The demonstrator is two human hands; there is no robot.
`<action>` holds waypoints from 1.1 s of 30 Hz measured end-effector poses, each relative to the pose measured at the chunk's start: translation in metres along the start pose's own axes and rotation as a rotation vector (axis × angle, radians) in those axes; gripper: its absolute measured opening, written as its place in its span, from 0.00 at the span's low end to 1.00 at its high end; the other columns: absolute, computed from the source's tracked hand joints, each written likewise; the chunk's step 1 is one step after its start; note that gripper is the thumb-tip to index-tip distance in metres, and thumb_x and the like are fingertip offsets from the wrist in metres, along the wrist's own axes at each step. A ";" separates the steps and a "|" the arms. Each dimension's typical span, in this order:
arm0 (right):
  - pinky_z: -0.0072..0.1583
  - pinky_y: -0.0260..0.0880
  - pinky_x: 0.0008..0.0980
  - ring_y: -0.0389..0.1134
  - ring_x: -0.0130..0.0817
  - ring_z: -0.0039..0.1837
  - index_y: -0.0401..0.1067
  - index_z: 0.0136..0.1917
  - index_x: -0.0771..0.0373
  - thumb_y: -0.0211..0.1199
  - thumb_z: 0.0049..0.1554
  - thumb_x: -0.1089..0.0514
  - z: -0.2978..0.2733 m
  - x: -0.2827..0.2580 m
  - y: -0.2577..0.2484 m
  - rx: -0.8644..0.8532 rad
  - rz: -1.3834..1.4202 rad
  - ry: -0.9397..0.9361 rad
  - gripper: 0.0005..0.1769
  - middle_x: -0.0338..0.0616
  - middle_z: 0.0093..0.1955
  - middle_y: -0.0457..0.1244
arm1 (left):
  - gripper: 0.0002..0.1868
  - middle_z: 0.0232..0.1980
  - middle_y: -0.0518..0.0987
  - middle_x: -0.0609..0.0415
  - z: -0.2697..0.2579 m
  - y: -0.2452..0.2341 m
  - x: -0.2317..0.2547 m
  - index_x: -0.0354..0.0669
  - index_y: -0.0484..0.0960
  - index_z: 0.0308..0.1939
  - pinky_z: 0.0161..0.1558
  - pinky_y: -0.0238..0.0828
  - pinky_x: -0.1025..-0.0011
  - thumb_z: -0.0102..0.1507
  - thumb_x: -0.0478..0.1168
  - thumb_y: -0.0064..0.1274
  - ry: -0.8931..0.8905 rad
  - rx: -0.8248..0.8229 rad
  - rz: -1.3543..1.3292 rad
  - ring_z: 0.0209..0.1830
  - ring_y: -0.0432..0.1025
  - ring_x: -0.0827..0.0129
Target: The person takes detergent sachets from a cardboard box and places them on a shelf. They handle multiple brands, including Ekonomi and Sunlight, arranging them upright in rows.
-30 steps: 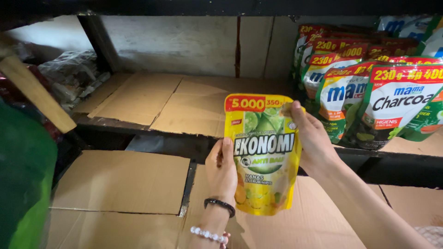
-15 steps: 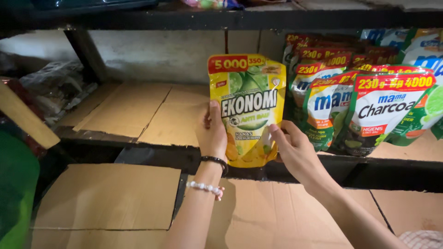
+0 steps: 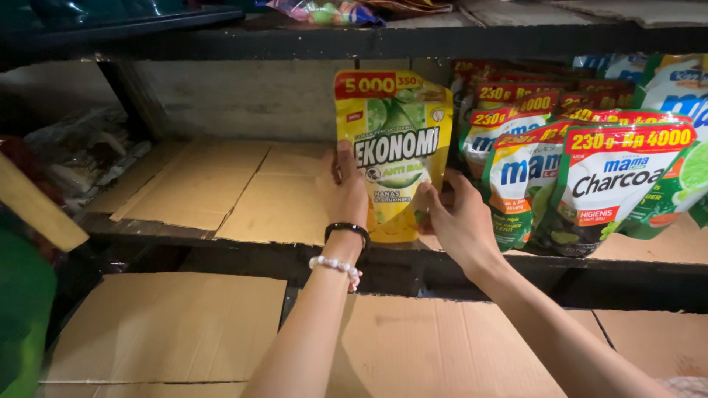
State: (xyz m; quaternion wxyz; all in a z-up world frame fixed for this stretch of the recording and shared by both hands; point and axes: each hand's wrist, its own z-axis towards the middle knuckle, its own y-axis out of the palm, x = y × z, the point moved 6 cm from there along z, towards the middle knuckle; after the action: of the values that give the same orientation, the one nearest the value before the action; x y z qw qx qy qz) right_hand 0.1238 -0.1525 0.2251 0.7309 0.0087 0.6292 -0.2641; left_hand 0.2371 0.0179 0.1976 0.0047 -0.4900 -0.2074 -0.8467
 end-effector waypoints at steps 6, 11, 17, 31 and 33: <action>0.46 0.74 0.38 0.76 0.42 0.47 0.65 0.66 0.59 0.58 0.58 0.57 0.032 0.012 0.008 0.064 -0.174 -0.127 0.23 0.51 0.47 0.71 | 0.26 0.40 0.85 0.49 0.018 0.008 -0.003 0.39 0.82 0.48 0.41 0.72 0.65 0.68 0.59 0.43 -0.057 -0.024 0.149 0.37 0.77 0.63; 0.55 0.70 0.42 0.73 0.46 0.54 0.62 0.62 0.59 0.60 0.61 0.54 0.050 0.022 0.018 0.124 -0.163 -0.216 0.18 0.49 0.53 0.70 | 0.26 0.40 0.83 0.45 0.033 0.018 -0.013 0.38 0.82 0.46 0.46 0.72 0.61 0.69 0.58 0.42 0.034 0.034 0.204 0.39 0.78 0.55; 0.56 0.70 0.43 0.72 0.47 0.57 0.62 0.64 0.61 0.59 0.61 0.59 0.064 0.026 0.018 0.148 -0.145 -0.340 0.20 0.52 0.56 0.69 | 0.25 0.47 0.82 0.45 0.034 0.024 -0.030 0.43 0.77 0.56 0.49 0.71 0.56 0.71 0.57 0.38 0.020 -0.029 0.313 0.47 0.77 0.48; 0.61 0.70 0.42 0.73 0.50 0.58 0.33 0.85 0.49 0.60 0.54 0.60 0.049 0.048 0.026 0.029 -0.208 -0.074 0.54 0.58 0.58 0.69 | 0.50 0.59 0.73 0.32 -0.020 0.007 -0.043 0.46 0.56 0.71 0.59 0.68 0.51 0.49 0.38 0.68 -0.053 -0.188 0.765 0.59 0.69 0.38; 0.61 0.71 0.41 0.74 0.48 0.59 0.33 0.85 0.47 0.57 0.53 0.61 0.053 0.048 0.031 0.013 -0.128 -0.072 0.54 0.55 0.60 0.69 | 0.50 0.55 0.80 0.38 -0.014 0.009 -0.042 0.50 0.57 0.72 0.57 0.71 0.52 0.49 0.37 0.65 -0.089 -0.222 0.730 0.56 0.74 0.41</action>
State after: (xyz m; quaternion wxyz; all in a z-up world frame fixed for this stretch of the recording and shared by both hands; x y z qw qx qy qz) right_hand 0.1874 -0.1624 0.1816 0.7346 -0.0362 0.6000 -0.3146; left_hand 0.2491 -0.0035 0.1594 0.2438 -0.5654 0.0734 -0.7845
